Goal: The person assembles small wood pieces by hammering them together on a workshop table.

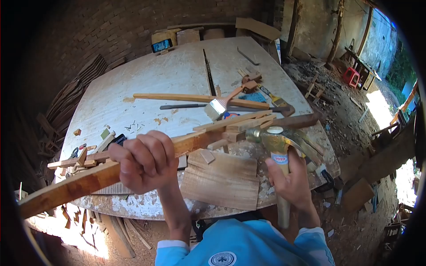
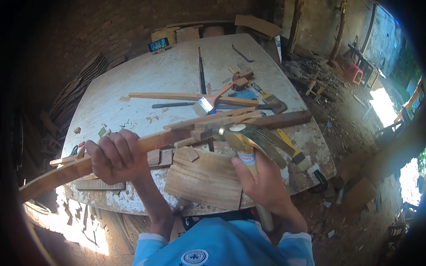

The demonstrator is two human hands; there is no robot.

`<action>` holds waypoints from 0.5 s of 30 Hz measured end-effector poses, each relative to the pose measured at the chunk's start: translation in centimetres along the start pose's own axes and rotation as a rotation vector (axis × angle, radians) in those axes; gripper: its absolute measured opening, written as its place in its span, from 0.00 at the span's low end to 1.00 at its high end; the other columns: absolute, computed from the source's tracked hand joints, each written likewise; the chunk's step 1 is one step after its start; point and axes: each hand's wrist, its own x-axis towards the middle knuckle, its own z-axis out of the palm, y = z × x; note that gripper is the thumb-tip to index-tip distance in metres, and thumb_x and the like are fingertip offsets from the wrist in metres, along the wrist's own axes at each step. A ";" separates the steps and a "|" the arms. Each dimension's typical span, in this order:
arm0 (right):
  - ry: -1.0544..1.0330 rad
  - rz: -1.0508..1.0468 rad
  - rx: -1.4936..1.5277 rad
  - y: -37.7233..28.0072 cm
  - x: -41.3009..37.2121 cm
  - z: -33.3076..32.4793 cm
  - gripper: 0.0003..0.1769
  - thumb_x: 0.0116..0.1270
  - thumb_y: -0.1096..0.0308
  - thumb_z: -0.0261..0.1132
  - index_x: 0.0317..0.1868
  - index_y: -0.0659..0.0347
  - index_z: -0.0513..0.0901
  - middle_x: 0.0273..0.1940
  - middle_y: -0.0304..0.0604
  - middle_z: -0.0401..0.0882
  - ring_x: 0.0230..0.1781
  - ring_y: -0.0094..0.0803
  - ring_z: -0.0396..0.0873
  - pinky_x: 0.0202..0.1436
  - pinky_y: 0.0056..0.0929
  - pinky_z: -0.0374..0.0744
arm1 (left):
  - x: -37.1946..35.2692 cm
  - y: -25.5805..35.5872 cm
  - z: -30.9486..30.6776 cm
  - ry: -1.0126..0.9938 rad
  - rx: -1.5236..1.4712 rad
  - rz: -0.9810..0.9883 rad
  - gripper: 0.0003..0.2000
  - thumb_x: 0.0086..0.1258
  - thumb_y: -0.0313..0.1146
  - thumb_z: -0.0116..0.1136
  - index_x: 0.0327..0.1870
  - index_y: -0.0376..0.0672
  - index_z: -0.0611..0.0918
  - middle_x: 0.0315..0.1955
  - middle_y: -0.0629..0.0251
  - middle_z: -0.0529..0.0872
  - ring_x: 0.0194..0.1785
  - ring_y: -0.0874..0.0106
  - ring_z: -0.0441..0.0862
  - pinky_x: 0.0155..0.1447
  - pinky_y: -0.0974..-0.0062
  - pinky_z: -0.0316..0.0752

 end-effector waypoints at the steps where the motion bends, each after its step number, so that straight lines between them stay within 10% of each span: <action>1: 0.020 -0.029 0.072 0.0 0.2 -0.3 0.13 0.67 0.70 0.58 0.49 0.65 0.70 0.27 0.41 0.74 0.20 0.22 0.73 0.21 0.21 0.72 | 0.0 0.2 0.1 -0.026 0.026 -0.007 0.10 0.73 0.34 0.42 0.28 0.47 0.64 0.08 0.73 0.65 0.07 0.82 0.61 0.12 0.82 0.63; 8: 0.601 -0.362 0.818 -4.6 -1.9 -1.8 0.14 0.65 0.72 0.62 0.50 0.66 0.73 0.33 0.51 0.76 0.26 0.27 0.75 0.26 0.23 0.76 | 0.0 2.0 -1.2 -0.043 0.048 0.001 0.10 0.73 0.32 0.42 0.26 0.47 0.63 0.09 0.73 0.65 0.07 0.82 0.61 0.11 0.84 0.61; 11: -0.083 0.220 -0.073 -3.0 -0.3 -1.0 0.18 0.66 0.69 0.60 0.54 0.67 0.72 0.34 0.53 0.77 0.28 0.27 0.78 0.27 0.28 0.76 | 0.4 2.4 -0.3 -0.045 0.023 0.024 0.11 0.73 0.33 0.42 0.26 0.48 0.62 0.09 0.74 0.65 0.07 0.84 0.59 0.11 0.85 0.59; 15: -0.009 0.011 0.131 0.1 1.1 -1.2 0.14 0.68 0.69 0.59 0.51 0.63 0.71 0.25 0.36 0.73 0.19 0.18 0.71 0.20 0.20 0.72 | 0.1 2.8 -1.5 0.011 0.087 0.017 0.10 0.72 0.32 0.40 0.26 0.48 0.62 0.09 0.74 0.65 0.07 0.84 0.57 0.11 0.85 0.56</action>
